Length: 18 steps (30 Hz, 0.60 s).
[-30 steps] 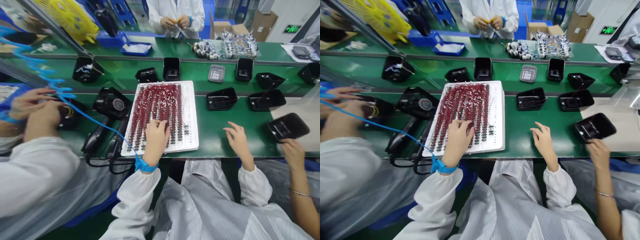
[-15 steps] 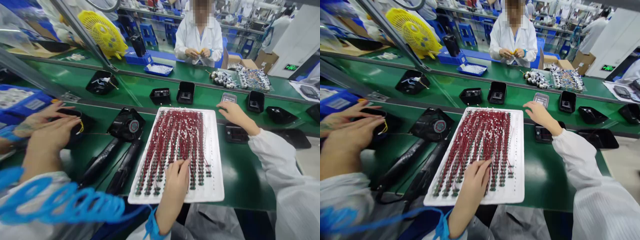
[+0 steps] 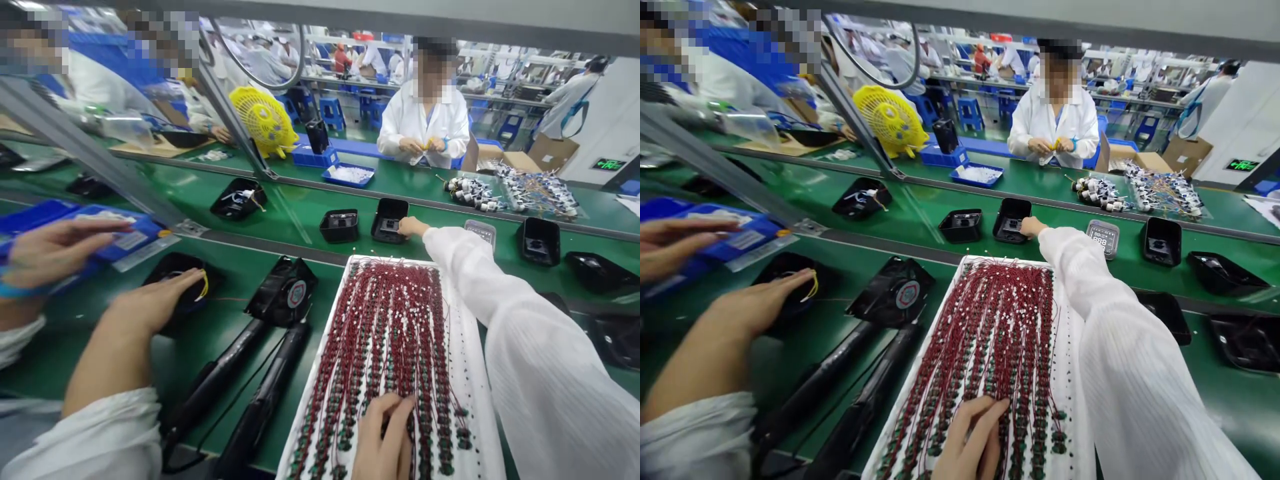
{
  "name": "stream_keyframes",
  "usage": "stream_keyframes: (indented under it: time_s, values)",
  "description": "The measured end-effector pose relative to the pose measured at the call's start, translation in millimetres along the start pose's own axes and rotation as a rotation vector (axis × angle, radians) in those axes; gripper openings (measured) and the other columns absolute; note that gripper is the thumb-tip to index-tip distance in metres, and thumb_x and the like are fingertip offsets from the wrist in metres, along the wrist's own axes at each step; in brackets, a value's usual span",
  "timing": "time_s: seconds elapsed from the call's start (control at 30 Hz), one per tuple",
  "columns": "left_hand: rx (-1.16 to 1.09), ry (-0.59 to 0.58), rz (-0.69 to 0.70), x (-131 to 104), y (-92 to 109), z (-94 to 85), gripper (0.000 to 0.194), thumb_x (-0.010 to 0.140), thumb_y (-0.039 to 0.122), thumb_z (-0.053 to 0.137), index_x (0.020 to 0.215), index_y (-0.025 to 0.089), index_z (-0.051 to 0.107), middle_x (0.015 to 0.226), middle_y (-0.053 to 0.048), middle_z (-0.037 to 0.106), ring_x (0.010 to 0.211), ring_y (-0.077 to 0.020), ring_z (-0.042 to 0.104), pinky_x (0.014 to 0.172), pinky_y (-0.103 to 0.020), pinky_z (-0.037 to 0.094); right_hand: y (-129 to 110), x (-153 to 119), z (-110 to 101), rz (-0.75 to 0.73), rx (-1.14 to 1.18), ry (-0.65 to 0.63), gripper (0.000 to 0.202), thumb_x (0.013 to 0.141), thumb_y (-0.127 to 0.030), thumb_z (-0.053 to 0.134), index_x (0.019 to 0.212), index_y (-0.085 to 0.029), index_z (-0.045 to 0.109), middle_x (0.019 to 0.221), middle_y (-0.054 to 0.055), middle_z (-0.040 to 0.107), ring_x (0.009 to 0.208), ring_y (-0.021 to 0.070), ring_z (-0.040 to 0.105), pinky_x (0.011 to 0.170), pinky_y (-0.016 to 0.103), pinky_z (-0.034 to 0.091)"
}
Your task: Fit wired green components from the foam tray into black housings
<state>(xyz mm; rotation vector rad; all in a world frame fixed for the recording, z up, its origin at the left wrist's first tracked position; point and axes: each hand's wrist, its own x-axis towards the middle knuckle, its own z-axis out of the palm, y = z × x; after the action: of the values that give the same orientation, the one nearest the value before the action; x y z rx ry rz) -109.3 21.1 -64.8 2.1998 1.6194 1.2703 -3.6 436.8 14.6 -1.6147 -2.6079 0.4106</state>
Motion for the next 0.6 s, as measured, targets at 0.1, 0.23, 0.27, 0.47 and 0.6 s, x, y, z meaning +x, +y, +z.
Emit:
stream_keyframes:
  time_s: [0.1,0.23,0.27,0.47,0.6]
  values:
    - [0.017,0.024,-0.044,8,6,-1.8,0.056,0.093,0.004,0.048,0.14,0.031,0.062,0.106,-0.01,0.068,0.093,-0.0206,0.073,0.079,-0.031,0.069,-5,-7,-13,0.018,0.027,0.021,0.043,0.099,-0.042,0.066,0.132,-0.015,0.063,0.132,0.01,0.064,0.116,0.0255,0.065,0.098,0.045,0.058]
    - [0.036,0.063,-0.013,19,16,0.2,0.049,0.093,0.003,0.048,0.133,0.027,0.065,0.105,-0.009,0.068,0.095,-0.02,0.072,0.082,-0.031,0.067,1,-33,-41,0.074,0.068,0.061,0.043,0.098,-0.044,0.067,0.13,-0.016,0.064,0.131,0.009,0.064,0.114,0.0248,0.066,0.096,0.044,0.059]
    - [0.048,0.088,-0.007,21,18,1.3,0.045,0.093,0.003,0.047,0.128,0.025,0.067,0.104,-0.008,0.067,0.093,-0.0199,0.072,0.081,-0.032,0.066,5,-43,-48,0.096,0.081,0.074,0.04,0.099,-0.042,0.066,0.128,-0.014,0.065,0.127,0.01,0.066,0.111,0.0236,0.067,0.094,0.042,0.06]
    - [0.049,0.105,-0.018,27,28,6.9,0.037,0.093,0.0,0.043,0.117,0.017,0.066,0.108,-0.01,0.064,0.098,-0.0208,0.068,0.089,-0.038,0.062,48,-171,-80,0.262,0.14,0.286,0.027,0.097,-0.017,0.048,0.109,-0.006,0.07,0.096,0.012,0.074,0.083,0.019,0.071,0.082,0.032,0.056]
    - [-0.021,0.158,0.032,30,30,4.6,0.034,0.092,-0.001,0.046,0.112,0.016,0.068,0.107,-0.009,0.062,0.096,-0.0194,0.066,0.087,-0.034,0.06,50,-320,-63,0.393,0.132,0.663,0.018,0.088,-0.032,0.059,0.091,-0.018,0.07,0.078,0.006,0.072,0.076,0.0212,0.068,0.077,0.031,0.05]
